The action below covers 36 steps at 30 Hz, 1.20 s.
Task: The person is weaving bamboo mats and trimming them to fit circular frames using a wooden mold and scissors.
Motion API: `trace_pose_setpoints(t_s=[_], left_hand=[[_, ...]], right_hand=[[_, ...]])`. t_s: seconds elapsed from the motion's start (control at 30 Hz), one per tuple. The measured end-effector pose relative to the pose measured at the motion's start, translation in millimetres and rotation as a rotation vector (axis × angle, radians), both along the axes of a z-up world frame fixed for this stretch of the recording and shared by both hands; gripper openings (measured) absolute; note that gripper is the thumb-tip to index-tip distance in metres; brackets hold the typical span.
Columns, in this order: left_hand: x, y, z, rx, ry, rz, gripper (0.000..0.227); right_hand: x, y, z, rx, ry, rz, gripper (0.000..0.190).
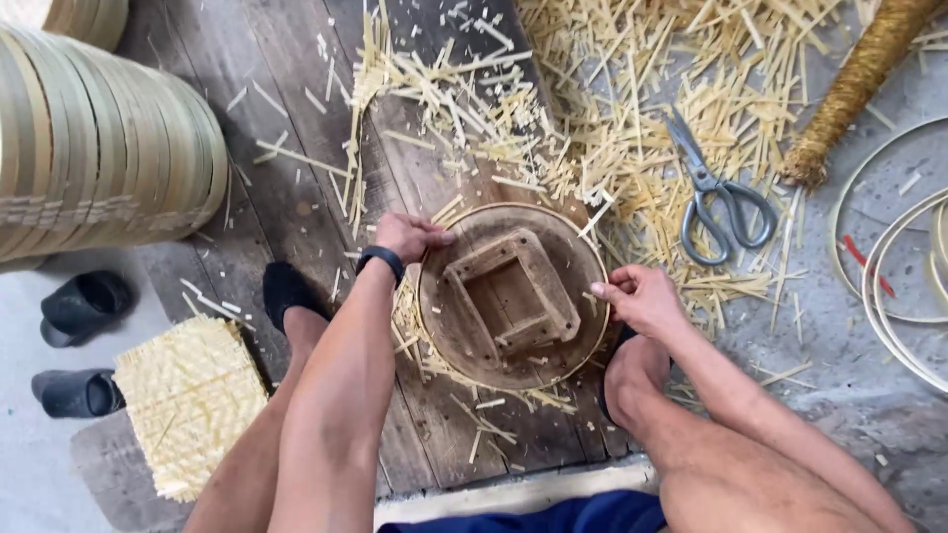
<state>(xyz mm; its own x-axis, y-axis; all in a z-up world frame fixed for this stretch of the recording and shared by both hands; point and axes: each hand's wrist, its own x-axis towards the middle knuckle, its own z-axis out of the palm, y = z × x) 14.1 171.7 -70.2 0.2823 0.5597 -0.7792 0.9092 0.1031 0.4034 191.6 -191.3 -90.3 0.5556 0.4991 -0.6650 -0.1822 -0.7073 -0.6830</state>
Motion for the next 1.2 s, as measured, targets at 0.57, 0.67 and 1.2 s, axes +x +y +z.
trace_pose_setpoints(t_s=[0.57, 0.67, 1.2], left_hand=[[-137, -128, -11, -0.325, -0.344, 0.915, 0.025], [-111, -136, -14, -0.211, -0.352, 0.938, 0.025], [-86, -219, -35, -0.241, -0.46, 1.094, 0.035]], right_hand=[[-2, 9, 28, 0.018, 0.016, -0.059, 0.039], [18, 14, 11, 0.178, -0.017, -0.148, 0.036], [2, 7, 2, 0.096, 0.184, -0.239, 0.019]])
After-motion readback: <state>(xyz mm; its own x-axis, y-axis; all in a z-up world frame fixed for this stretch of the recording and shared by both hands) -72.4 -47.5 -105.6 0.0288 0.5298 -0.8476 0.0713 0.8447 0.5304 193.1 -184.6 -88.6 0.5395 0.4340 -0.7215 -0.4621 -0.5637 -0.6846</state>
